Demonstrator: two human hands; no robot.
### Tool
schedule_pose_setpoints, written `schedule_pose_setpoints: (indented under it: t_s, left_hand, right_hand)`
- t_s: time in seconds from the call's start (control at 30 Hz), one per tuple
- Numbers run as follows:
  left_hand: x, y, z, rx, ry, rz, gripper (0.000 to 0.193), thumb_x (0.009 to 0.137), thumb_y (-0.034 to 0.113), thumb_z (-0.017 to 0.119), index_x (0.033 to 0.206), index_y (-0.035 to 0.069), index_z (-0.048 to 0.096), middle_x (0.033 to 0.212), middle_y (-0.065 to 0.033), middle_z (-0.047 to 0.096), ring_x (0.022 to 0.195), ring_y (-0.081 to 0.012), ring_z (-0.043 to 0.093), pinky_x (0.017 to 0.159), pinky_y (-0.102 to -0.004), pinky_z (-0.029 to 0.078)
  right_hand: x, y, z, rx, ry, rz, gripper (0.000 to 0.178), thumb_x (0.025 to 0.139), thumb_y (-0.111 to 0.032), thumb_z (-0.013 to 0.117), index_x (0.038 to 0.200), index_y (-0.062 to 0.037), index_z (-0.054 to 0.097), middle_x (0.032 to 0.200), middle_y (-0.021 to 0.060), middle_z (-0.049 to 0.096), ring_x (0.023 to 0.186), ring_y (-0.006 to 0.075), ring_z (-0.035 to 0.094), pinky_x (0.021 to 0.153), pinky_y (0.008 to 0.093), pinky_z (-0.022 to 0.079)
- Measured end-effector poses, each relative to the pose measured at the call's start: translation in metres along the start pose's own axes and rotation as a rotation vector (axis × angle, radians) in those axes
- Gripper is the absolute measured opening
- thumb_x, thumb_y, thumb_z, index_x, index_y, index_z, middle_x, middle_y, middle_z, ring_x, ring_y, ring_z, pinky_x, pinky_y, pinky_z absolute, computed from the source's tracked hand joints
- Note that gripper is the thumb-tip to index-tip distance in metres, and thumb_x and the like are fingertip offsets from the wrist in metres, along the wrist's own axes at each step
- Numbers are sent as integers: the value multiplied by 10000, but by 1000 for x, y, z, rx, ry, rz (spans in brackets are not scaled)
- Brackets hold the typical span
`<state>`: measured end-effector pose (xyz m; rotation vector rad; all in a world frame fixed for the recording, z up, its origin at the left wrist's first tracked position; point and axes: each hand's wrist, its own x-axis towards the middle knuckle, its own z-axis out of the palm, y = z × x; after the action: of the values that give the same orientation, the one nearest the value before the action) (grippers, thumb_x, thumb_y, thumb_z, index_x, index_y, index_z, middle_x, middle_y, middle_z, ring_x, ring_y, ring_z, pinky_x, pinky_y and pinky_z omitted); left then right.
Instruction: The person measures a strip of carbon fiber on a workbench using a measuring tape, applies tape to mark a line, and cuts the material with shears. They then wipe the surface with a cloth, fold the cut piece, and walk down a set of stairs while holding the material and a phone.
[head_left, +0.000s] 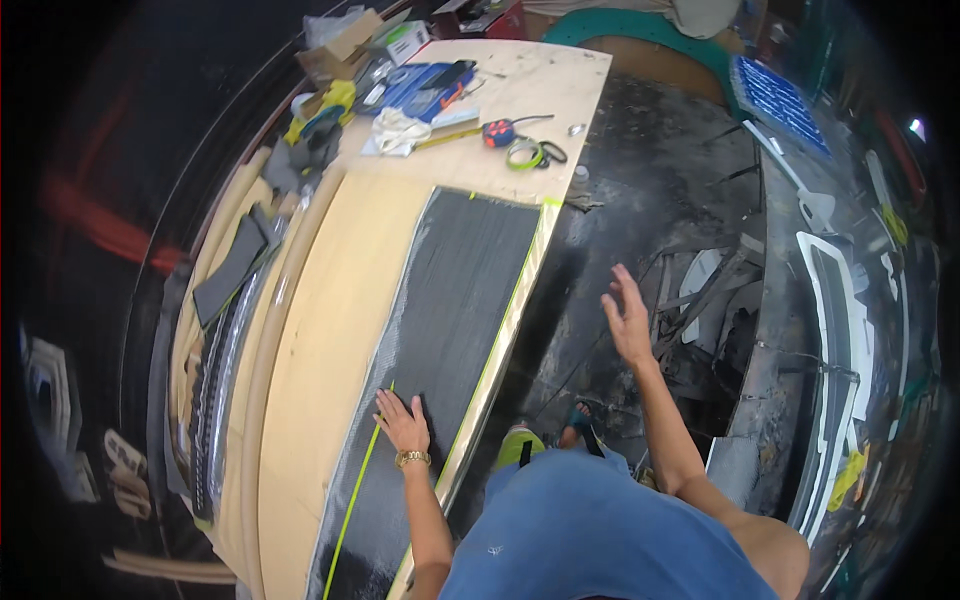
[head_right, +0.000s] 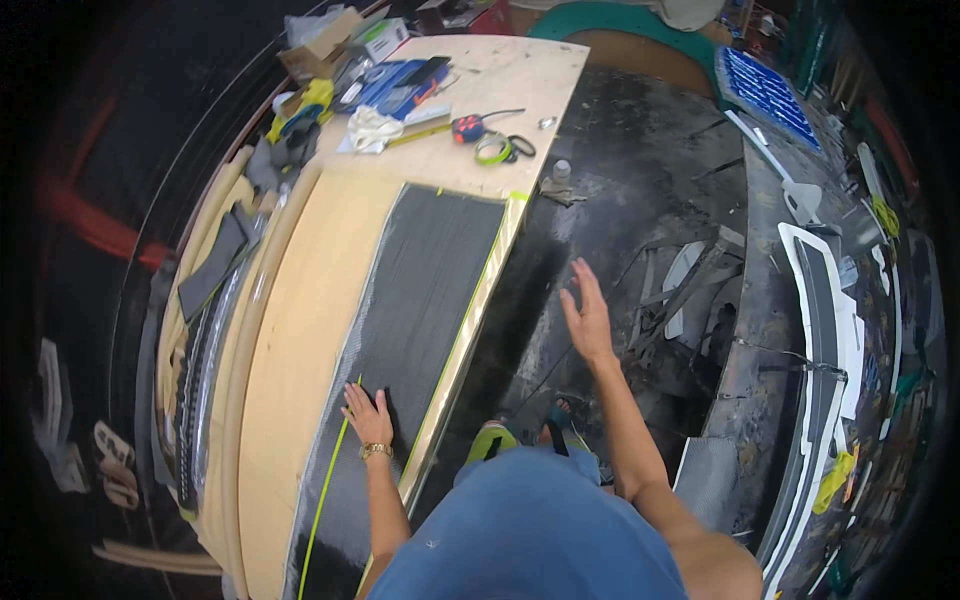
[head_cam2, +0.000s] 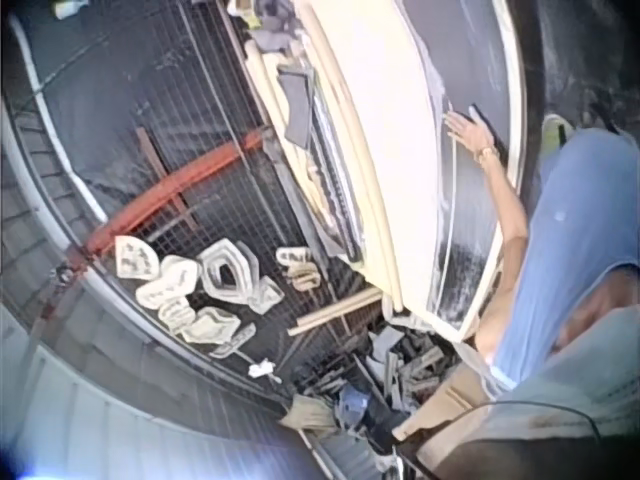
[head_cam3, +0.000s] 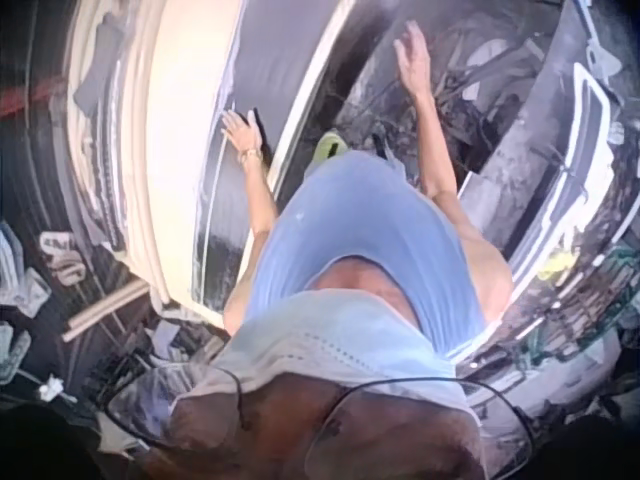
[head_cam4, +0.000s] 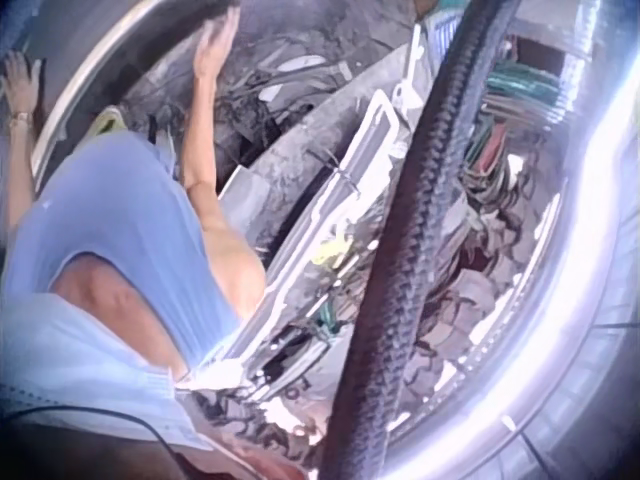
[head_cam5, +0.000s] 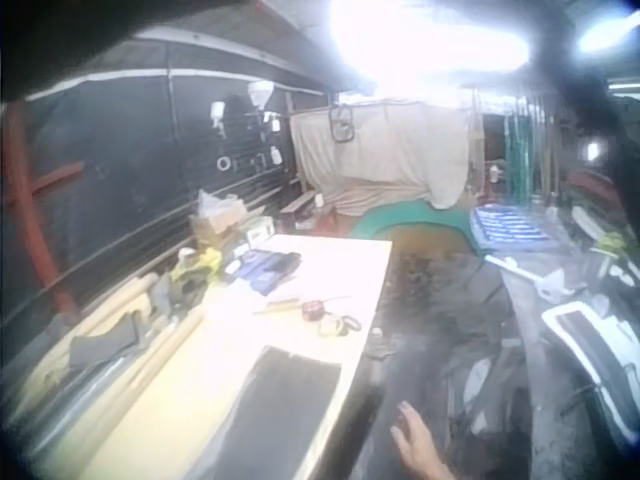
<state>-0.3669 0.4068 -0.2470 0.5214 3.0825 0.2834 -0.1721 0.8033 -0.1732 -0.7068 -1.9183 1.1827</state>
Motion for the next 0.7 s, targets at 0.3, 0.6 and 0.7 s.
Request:
schedule_pose_setpoints:
  t_s: [0.3, 0.6, 0.7]
  left_hand:
    - [15, 145, -55, -868, -15, 390, 141, 872, 82, 614, 963, -15, 660, 958, -144, 651, 878, -270, 626, 791, -358, 486]
    - [27, 165, -78, -1062, -200, 337, 103, 833, 46, 673, 772, -24, 627, 669, -88, 572, 548, -164, 512, 519, -300, 401]
    - [45, 165, -95, -1043, -87, 294, 63, 844, 26, 646, 870, -28, 663, 755, -103, 634, 620, -171, 573, 582, -286, 452]
  right_hand:
    - [135, 15, 48, -384, -241, -274, 379, 875, -128, 585, 1238, -30, 538, 1235, 166, 563, 1147, 343, 528, 987, 414, 420]
    - [279, 58, 128, -795, -346, -438, 397, 802, -47, 575, 1198, -78, 579, 1243, 135, 546, 1143, 319, 518, 956, 435, 432]
    - [311, 77, 146, -887, -347, -620, 374, 792, -47, 568, 1161, -101, 603, 1278, 135, 521, 1175, 307, 498, 983, 444, 412]
